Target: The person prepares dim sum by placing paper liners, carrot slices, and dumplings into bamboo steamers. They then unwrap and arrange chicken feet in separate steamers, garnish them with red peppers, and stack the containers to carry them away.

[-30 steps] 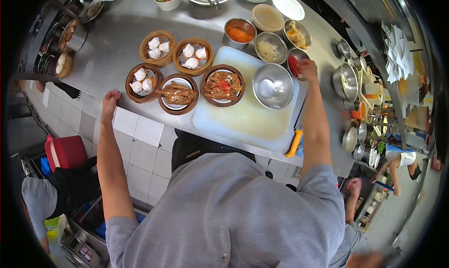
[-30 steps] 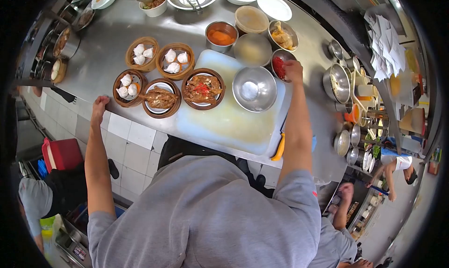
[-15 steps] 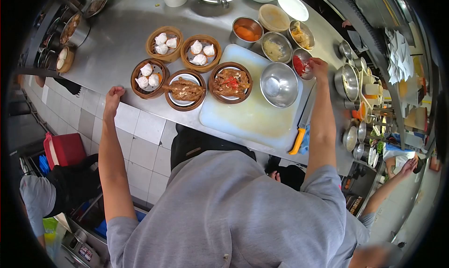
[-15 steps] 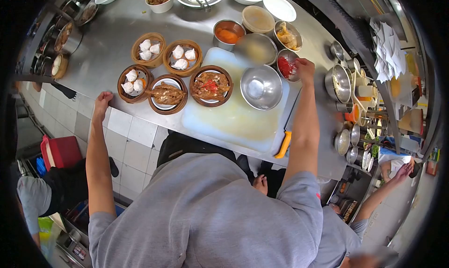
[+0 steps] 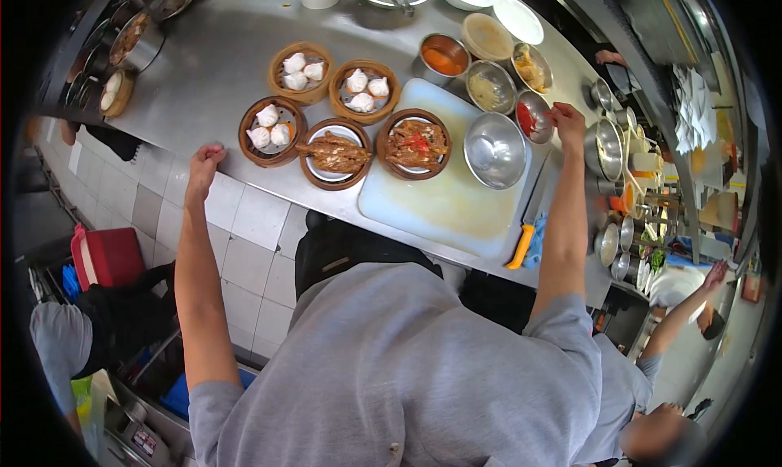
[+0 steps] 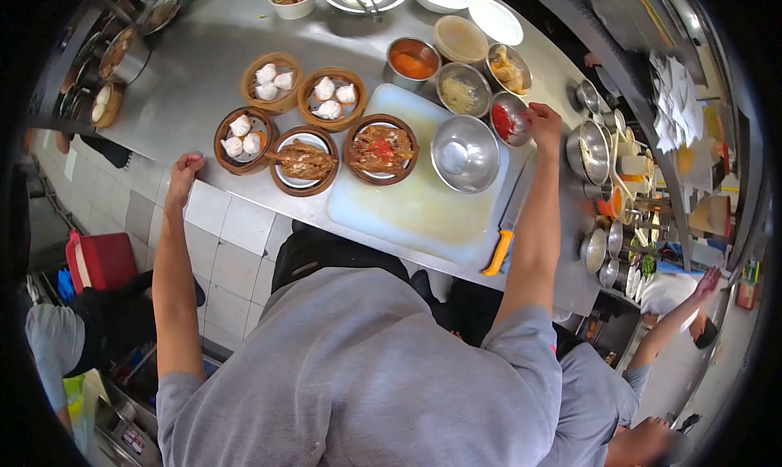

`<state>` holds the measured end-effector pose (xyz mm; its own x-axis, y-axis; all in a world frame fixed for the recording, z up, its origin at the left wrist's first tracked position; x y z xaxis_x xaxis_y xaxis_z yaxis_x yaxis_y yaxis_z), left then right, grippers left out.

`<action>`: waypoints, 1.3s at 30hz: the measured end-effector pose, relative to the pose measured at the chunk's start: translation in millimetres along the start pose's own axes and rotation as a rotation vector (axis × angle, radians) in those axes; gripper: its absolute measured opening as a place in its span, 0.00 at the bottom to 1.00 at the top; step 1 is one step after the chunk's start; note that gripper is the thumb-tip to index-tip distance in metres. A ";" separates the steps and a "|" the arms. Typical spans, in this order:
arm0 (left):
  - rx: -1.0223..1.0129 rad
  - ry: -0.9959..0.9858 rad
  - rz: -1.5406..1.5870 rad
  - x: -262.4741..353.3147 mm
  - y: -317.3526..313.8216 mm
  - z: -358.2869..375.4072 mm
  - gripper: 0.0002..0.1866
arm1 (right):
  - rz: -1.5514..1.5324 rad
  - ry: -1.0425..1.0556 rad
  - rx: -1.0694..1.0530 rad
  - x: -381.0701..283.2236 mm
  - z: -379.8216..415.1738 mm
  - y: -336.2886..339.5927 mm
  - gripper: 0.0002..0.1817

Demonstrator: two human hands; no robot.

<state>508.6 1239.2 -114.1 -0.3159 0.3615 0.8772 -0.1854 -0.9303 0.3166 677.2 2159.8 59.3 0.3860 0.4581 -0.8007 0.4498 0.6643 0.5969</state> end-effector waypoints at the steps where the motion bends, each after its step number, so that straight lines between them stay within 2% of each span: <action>1: 0.003 -0.025 0.015 -6.8 7.5 -3.7 0.08 | 0.033 0.055 -0.016 -18.9 4.7 -4.0 0.11; 3: 0.014 -0.016 -0.022 8.1 2.9 7.8 0.09 | 0.049 0.136 -0.068 -49.5 11.2 -25.5 0.12; 4: 0.010 -0.011 -0.050 11.1 2.2 9.6 0.09 | -0.138 0.160 -0.111 -77.8 26.1 -45.4 0.12; 7: 0.001 -0.017 -0.068 18.5 0.3 13.3 0.10 | -0.219 0.235 -0.277 -186.1 88.8 -116.1 0.12; 10: -0.023 -0.032 -0.030 24.7 -4.6 16.6 0.10 | -0.278 0.338 -0.481 -265.2 144.8 -198.4 0.12; 14: -0.040 -0.039 -0.001 23.9 -4.9 18.5 0.11 | -0.453 0.316 -0.734 -323.2 206.7 -315.9 0.09; 17: -0.058 -0.038 0.018 25.2 -6.1 21.3 0.10 | -0.489 0.316 -0.833 -352.1 231.4 -359.5 0.07; 22: -0.094 -0.044 0.073 23.6 -8.3 23.7 0.11 | -0.459 0.257 -0.857 -348.7 250.5 -364.7 0.04; 25: -0.103 -0.059 0.047 25.6 -9.0 25.1 0.11 | -0.426 0.210 -0.900 -317.3 261.6 -363.9 0.06; 28: -0.123 -0.066 0.025 28.4 -9.7 28.0 0.10 | 0.048 0.237 -0.848 -276.0 264.5 -374.3 0.09; 33: -0.147 -0.061 -0.019 33.6 -9.2 30.0 0.10 | -0.153 0.063 -0.691 -272.2 261.2 -347.0 0.12; 36: -0.142 -0.087 -0.028 36.9 -10.3 29.4 0.09 | -0.032 0.302 -0.641 -285.3 264.1 -343.5 0.10; 37: -0.137 -0.095 -0.025 37.9 -10.4 29.8 0.09 | -0.027 0.247 -0.788 -266.7 267.3 -361.8 0.11; 39: -0.121 -0.111 -0.028 37.3 -8.8 29.1 0.09 | 0.031 0.469 -0.703 -287.1 276.6 -351.5 0.11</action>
<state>525.5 1259.0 -73.6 -0.2054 0.3717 0.9054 -0.3057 -0.9032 0.3014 631.1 1631.4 93.3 -0.0545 0.5767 -0.8151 -0.2210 0.7891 0.5731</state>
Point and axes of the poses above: each hand's wrist, its own z-axis away from the middle knuckle, its own y-axis out of the back of the hand, x = y × z, the point moved 10 cm from there along -z, towards the middle knuckle, and after that the axes turned 4 degrees about -x, right-handed, at the moved point
